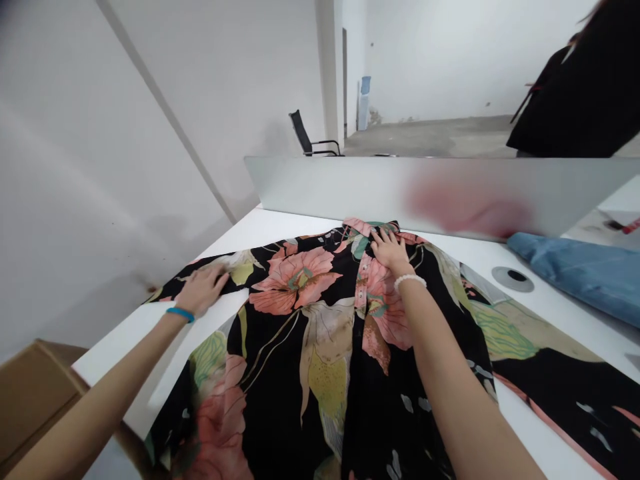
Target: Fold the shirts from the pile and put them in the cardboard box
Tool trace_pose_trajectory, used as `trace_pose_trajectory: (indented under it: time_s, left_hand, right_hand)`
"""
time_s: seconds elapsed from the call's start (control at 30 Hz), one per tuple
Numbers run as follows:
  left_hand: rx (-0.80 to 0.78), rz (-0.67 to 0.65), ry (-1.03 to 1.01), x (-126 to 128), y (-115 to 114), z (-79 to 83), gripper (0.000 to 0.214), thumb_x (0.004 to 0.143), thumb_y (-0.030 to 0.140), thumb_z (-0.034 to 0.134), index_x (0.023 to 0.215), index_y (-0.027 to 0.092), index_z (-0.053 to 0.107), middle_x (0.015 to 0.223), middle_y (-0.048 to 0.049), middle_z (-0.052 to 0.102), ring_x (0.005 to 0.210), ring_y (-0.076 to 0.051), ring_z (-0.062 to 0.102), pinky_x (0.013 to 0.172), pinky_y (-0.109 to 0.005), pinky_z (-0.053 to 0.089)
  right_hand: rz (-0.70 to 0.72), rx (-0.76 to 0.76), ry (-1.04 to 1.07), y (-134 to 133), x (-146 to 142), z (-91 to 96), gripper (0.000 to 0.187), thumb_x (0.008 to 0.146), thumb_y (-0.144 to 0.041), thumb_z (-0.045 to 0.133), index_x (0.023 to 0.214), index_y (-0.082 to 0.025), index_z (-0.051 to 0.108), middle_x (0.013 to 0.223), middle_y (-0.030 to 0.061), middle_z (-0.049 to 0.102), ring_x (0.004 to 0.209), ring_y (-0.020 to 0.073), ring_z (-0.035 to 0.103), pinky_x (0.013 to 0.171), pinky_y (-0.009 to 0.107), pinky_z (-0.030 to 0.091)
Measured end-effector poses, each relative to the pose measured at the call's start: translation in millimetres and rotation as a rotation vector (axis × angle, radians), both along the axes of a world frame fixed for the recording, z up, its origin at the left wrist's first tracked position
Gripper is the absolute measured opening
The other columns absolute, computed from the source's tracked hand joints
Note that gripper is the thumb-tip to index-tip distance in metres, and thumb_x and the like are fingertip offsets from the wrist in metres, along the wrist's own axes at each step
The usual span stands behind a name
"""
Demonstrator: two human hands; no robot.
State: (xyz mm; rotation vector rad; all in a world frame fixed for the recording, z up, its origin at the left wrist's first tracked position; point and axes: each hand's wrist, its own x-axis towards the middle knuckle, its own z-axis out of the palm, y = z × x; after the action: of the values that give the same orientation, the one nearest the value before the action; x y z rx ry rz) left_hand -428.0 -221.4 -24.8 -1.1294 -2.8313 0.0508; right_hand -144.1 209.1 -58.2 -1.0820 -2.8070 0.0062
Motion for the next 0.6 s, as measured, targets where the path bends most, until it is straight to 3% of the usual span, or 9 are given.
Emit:
trace_pose_trajectory:
  time_s: [0.13,0.33,0.47,0.6]
  left_hand:
    - [0.017,-0.019,-0.074,10,40,-12.0,0.071,0.09,0.053,0.026,0.146,0.01,0.025,0.153,-0.0152,0.023,0.14,-0.037,0.02,0.11,-0.053,0.019]
    - [0.045,-0.033,-0.11,-16,81,-8.9,0.072,0.089,0.054,0.024,0.147,0.01,0.023,0.154,-0.015,0.019,0.141,-0.037,0.015,0.11,-0.055,0.018]
    - [0.151,-0.072,-0.055,-16,89,-7.4,0.073,0.088,0.052,0.026,0.145,0.006,0.026,0.153,-0.0171,0.024,0.141,-0.035,0.016,0.112,-0.05,0.017]
    - [0.274,-0.204,0.016,3,76,-9.7,0.067,0.09,0.047,0.021,0.14,0.005,0.036,0.151,-0.0178,0.027,0.142,-0.032,0.014,0.113,-0.051,0.014]
  right_hand:
    - [-0.009,-0.013,-0.01,-1,0,3.9,0.055,0.096,-0.039,0.017,0.148,-0.024,0.025,0.154,0.0052,0.022,0.141,0.0281,0.019,0.109,0.058,0.02]
    - [-0.014,-0.039,-0.005,8,1,6.7,0.054,0.096,-0.037,0.019,0.148,-0.025,0.026,0.154,0.0043,0.022,0.14,0.0271,0.02,0.109,0.057,0.02]
    - [-0.005,-0.049,0.039,12,0,5.7,0.053,0.096,-0.036,0.02,0.147,-0.024,0.027,0.154,0.0042,0.022,0.14,0.0276,0.02,0.109,0.057,0.018]
    - [-0.012,-0.058,0.065,8,1,6.5,0.053,0.096,-0.036,0.021,0.147,-0.023,0.028,0.154,0.0055,0.024,0.139,0.0286,0.022,0.109,0.058,0.018]
